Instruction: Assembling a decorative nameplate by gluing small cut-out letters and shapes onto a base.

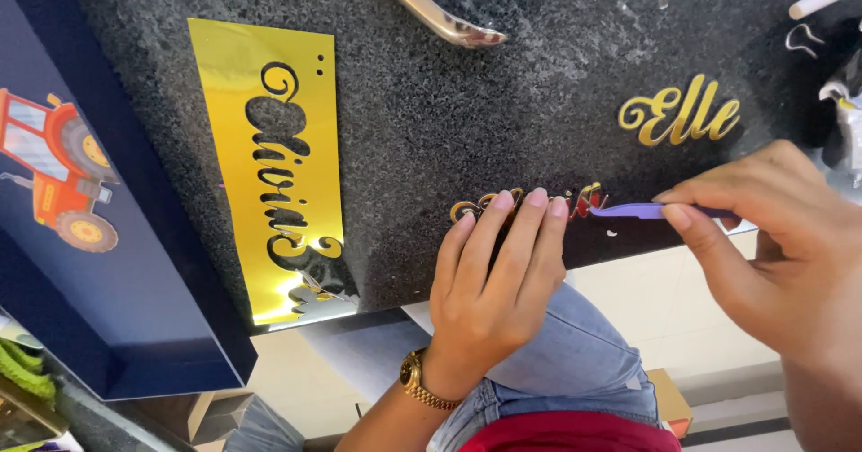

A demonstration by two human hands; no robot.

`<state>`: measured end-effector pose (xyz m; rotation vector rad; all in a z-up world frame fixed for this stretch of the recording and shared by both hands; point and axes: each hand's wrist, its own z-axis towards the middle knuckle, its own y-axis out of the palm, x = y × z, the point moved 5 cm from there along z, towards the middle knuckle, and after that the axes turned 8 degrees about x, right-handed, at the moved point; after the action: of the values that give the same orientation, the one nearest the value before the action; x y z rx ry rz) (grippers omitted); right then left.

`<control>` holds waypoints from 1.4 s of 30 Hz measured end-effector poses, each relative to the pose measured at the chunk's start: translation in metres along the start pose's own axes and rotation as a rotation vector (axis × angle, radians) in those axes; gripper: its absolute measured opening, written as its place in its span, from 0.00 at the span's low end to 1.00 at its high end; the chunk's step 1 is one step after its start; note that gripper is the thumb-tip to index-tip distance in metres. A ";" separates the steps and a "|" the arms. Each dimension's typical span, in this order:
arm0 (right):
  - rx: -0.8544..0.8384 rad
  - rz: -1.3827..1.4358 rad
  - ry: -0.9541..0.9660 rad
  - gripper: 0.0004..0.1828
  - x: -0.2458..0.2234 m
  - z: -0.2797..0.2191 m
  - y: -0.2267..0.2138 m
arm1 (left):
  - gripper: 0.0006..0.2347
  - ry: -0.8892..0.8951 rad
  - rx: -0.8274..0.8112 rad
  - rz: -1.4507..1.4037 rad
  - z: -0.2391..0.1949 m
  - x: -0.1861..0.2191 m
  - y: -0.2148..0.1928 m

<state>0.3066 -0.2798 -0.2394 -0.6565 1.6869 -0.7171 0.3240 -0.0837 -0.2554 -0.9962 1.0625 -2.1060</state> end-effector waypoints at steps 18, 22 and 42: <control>-0.008 -0.040 -0.003 0.02 0.005 -0.004 0.004 | 0.08 0.020 -0.029 0.041 0.000 0.000 0.001; -0.013 -0.037 0.003 0.03 0.004 -0.003 0.003 | 0.09 0.025 -0.047 0.050 0.001 0.000 0.001; 0.061 0.374 0.182 0.23 0.070 -0.039 -0.013 | 0.07 0.030 -0.032 0.065 0.001 0.001 0.002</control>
<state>0.2539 -0.3356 -0.2676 -0.2250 1.8789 -0.5684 0.3244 -0.0859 -0.2564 -0.9348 1.1312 -2.0632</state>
